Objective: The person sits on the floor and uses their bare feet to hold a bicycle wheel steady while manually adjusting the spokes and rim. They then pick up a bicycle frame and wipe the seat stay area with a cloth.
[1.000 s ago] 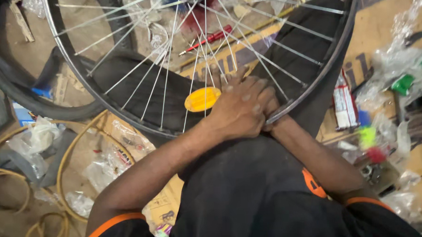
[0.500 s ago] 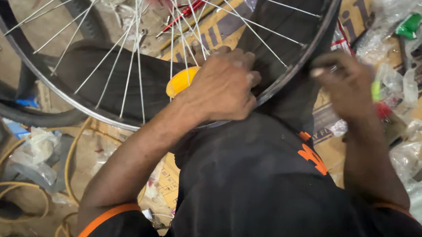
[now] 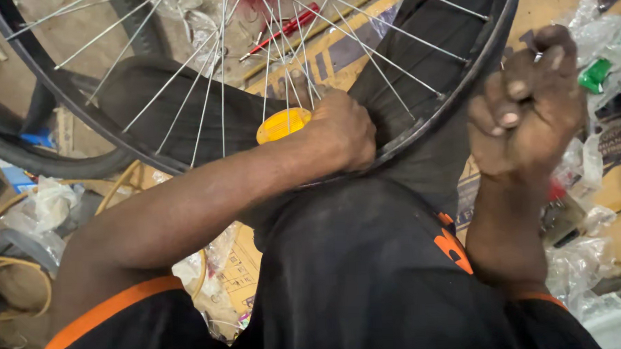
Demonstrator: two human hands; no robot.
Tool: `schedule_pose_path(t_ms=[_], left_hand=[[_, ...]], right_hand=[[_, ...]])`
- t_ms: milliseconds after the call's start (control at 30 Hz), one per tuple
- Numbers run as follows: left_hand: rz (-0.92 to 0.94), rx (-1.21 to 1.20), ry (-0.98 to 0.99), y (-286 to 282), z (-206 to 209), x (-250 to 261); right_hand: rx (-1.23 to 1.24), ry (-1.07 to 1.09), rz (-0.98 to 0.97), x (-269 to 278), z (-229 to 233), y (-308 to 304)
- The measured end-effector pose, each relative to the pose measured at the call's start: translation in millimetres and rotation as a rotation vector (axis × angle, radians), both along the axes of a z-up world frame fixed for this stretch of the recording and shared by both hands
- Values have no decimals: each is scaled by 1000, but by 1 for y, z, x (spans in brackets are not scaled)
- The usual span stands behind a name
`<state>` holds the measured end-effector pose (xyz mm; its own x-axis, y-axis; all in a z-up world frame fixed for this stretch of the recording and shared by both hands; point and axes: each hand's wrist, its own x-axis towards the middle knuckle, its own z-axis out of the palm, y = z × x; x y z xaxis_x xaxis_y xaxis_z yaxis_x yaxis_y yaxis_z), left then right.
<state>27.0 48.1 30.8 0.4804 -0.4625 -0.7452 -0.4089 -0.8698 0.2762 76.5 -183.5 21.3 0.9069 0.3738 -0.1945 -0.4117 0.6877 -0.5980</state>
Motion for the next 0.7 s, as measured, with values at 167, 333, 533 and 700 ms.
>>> schedule_pose_path(t_ms=[167, 333, 533, 700], left_hand=[[-62, -32, 49, 8, -1, -1], [103, -124, 105, 17, 12, 6], [134, -273, 138, 25, 29, 19], [189, -501, 16, 34, 27, 14]], right_hand=[[-269, -192, 72, -3, -20, 49], [-389, -307, 79, -14, -26, 55], [-281, -297, 33, -7, -35, 40], [-284, -345, -101, -10, -51, 27]])
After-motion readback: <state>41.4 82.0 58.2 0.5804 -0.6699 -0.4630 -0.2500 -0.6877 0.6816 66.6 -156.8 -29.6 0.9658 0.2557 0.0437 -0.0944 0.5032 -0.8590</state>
